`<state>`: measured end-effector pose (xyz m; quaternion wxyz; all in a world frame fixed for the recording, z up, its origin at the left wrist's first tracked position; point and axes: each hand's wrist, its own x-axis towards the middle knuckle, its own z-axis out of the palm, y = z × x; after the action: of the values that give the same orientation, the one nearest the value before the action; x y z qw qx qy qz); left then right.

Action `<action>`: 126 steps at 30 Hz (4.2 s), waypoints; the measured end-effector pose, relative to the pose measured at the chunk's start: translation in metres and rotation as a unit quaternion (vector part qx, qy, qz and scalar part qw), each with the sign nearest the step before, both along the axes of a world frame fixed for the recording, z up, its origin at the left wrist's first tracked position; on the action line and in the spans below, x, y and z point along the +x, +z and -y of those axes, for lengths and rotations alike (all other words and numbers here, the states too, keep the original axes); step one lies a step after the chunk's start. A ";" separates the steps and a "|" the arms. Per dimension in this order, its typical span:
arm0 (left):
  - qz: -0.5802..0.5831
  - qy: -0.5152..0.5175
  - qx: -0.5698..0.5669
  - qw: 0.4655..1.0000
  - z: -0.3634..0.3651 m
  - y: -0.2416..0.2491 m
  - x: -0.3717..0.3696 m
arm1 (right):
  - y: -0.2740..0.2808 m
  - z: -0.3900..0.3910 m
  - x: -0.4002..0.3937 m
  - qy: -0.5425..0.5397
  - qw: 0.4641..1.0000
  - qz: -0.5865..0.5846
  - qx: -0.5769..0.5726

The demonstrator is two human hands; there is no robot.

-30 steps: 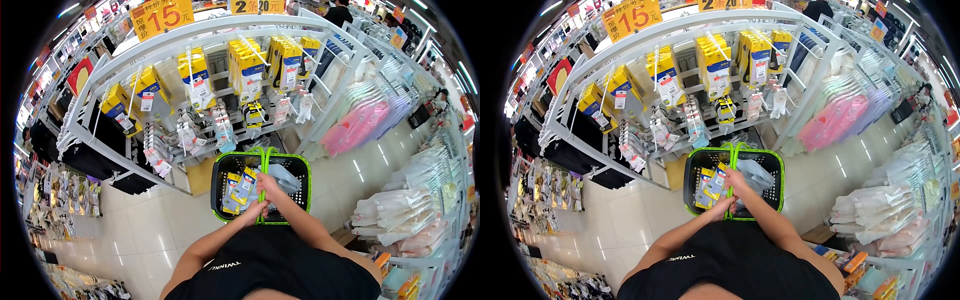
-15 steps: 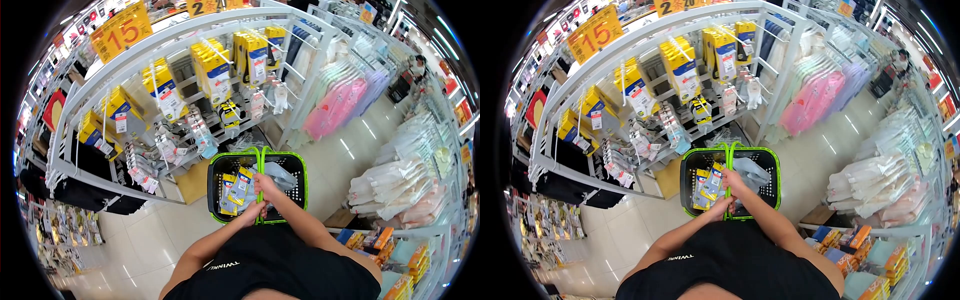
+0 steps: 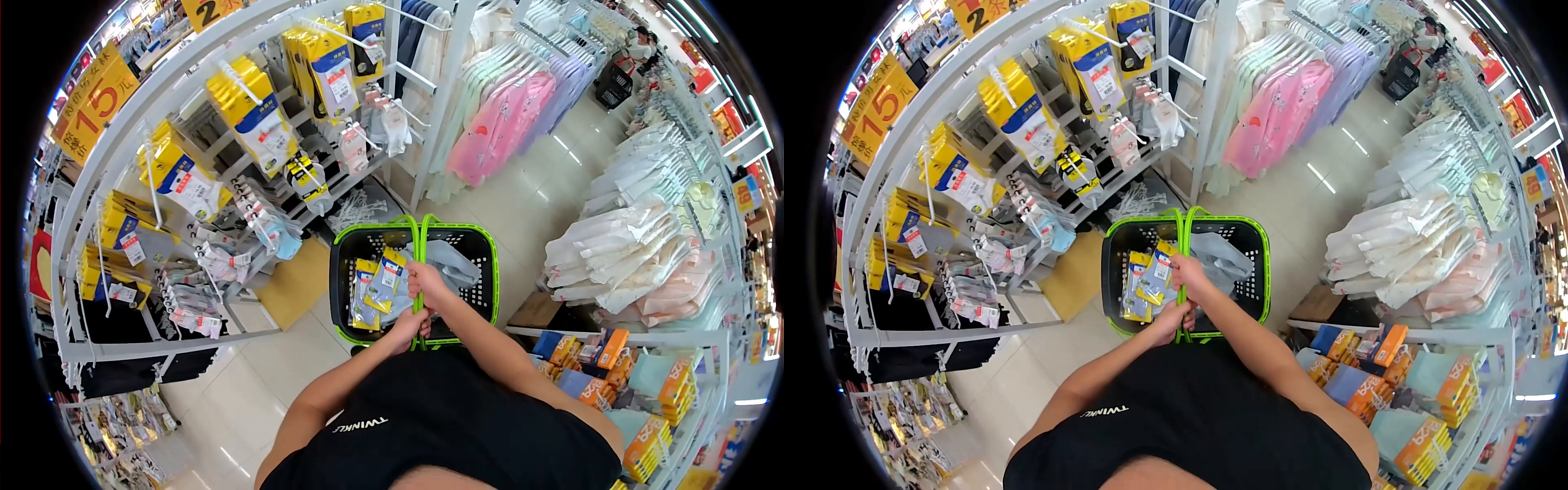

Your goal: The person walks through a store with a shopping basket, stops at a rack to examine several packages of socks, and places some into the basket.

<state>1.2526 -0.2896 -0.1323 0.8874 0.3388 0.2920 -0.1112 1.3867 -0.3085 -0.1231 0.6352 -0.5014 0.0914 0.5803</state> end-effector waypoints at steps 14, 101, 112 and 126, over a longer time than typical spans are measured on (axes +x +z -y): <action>-0.036 0.096 0.010 0.995 -0.006 -0.008 0.010 | -0.008 -0.033 0.013 0.087 0.994 -0.063 0.007; -0.586 -0.039 0.413 0.696 -0.218 -0.455 -0.164 | -0.380 -0.165 -0.120 0.294 0.814 0.480 -0.145; -0.598 -0.045 0.440 0.668 -0.211 -0.477 -0.168 | -0.368 -0.169 -0.120 0.302 0.809 0.475 -0.167; -0.508 0.102 0.351 0.780 -0.212 -0.487 -0.197 | -0.357 -0.163 -0.117 0.321 0.812 0.458 -0.168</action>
<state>1.0552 -0.0775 -0.6194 0.4358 0.4898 0.7522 -0.0662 1.2696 -0.1453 -0.4803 0.2871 -0.8089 -0.2800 0.4299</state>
